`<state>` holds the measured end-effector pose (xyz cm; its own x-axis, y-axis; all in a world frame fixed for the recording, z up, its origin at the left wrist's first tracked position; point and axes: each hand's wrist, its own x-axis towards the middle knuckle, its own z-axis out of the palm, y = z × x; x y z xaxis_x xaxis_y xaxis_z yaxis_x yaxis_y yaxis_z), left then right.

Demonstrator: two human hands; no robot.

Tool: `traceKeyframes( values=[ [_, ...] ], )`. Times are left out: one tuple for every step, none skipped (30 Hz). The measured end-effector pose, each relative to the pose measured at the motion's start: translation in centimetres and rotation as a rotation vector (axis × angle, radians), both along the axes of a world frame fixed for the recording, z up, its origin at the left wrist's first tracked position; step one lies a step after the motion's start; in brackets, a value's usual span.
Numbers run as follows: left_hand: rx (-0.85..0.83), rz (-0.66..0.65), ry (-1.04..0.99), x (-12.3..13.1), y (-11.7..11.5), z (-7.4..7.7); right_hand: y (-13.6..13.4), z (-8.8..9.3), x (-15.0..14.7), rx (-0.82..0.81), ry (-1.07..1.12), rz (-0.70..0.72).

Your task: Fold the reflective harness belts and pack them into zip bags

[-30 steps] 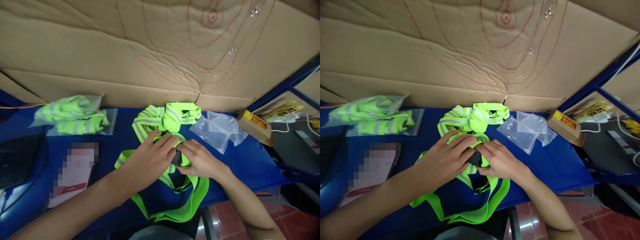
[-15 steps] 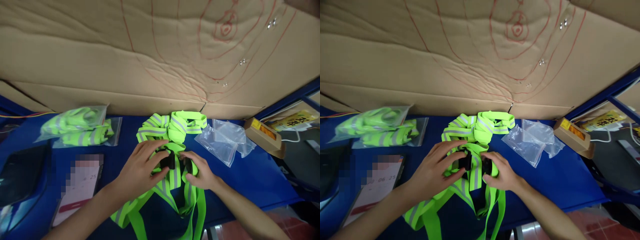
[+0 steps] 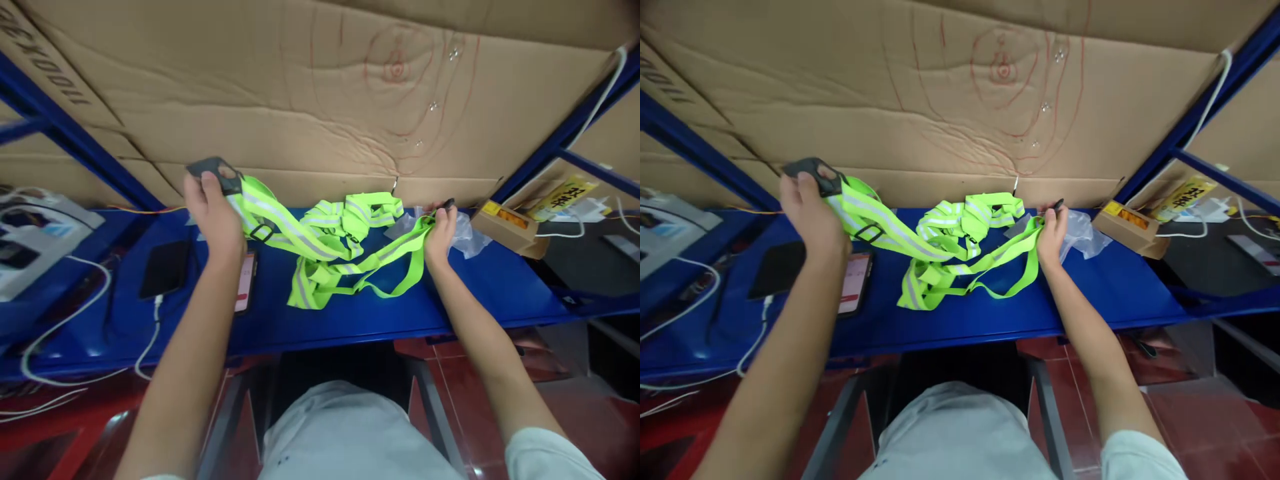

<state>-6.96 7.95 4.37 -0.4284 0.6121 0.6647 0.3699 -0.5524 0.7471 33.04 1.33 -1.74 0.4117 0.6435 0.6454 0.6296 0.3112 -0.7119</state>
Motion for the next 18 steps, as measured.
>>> traceKeyframes(
  values=[
    [0.001, 0.046, 0.019, -0.1, -0.2, -0.7, 0.3, -0.1, 0.2, 0.010, 0.039, -0.033],
    [-0.011, 0.066, 0.060, 0.1, -0.7, -1.6, 0.5, -0.3, 0.3, 0.018, 0.077, -0.048],
    [-0.021, 0.077, 0.097, 0.5, -1.5, -2.6, 0.6, -0.6, 0.3, 0.014, 0.086, -0.055],
    [-0.034, 0.066, 0.154, 1.1, -2.4, -3.7, 0.6, -0.9, 0.1, 0.008, 0.086, -0.060],
    [-0.052, 0.035, 0.231, 1.8, -3.4, -4.6, 0.6, -1.2, -0.2, -0.001, 0.076, -0.062],
    [-0.068, 0.001, 0.311, 2.6, -4.4, -5.4, 0.4, -1.5, -0.5, -0.014, 0.057, -0.059],
    [-0.085, -0.046, 0.400, 3.4, -5.3, -5.9, 0.2, -1.6, -0.7, -0.030, 0.029, -0.049],
    [-0.101, -0.103, 0.496, 4.1, -6.0, -6.1, 0.0, -1.7, -1.0, -0.053, -0.009, -0.027],
    [-0.116, -0.169, 0.595, 4.8, -6.5, -6.0, -0.1, -1.5, -1.2, -0.083, -0.053, 0.010],
    [-0.130, -0.241, 0.693, 5.3, -6.9, -5.8, -0.3, -1.2, -1.3, -0.117, -0.097, 0.060],
    [-0.145, -0.309, 0.778, 5.6, -7.2, -5.4, -0.6, -0.7, -1.4, -0.161, -0.157, 0.123],
    [-0.156, -0.364, 0.855, 5.8, -7.6, -4.9, -0.9, -0.1, -1.4, -0.212, -0.232, 0.186],
    [-0.165, -0.400, 0.917, 5.7, -8.3, -4.5, -1.5, 0.6, -1.3, -0.262, -0.314, 0.245],
    [-0.174, -0.418, 0.968, 5.3, -9.3, -4.2, -2.5, 1.2, -1.2, -0.325, -0.441, 0.289],
    [-0.160, -0.395, 1.049, 4.6, -10.8, -4.0, -3.9, 1.6, -1.0, -0.364, -0.554, 0.291],
    [-0.156, -0.381, 1.102, 3.6, -12.8, -4.1, -5.8, 1.9, -0.8, -0.374, -0.628, 0.282],
    [-0.137, -0.363, 1.097, 2.4, -15.1, -4.3, -8.3, 1.8, -0.4, -0.349, -0.660, 0.248],
    [-0.104, -0.335, 1.048, 1.1, -17.7, -4.7, -11.3, 1.5, -0.1, -0.295, -0.655, 0.188]
  ],
)
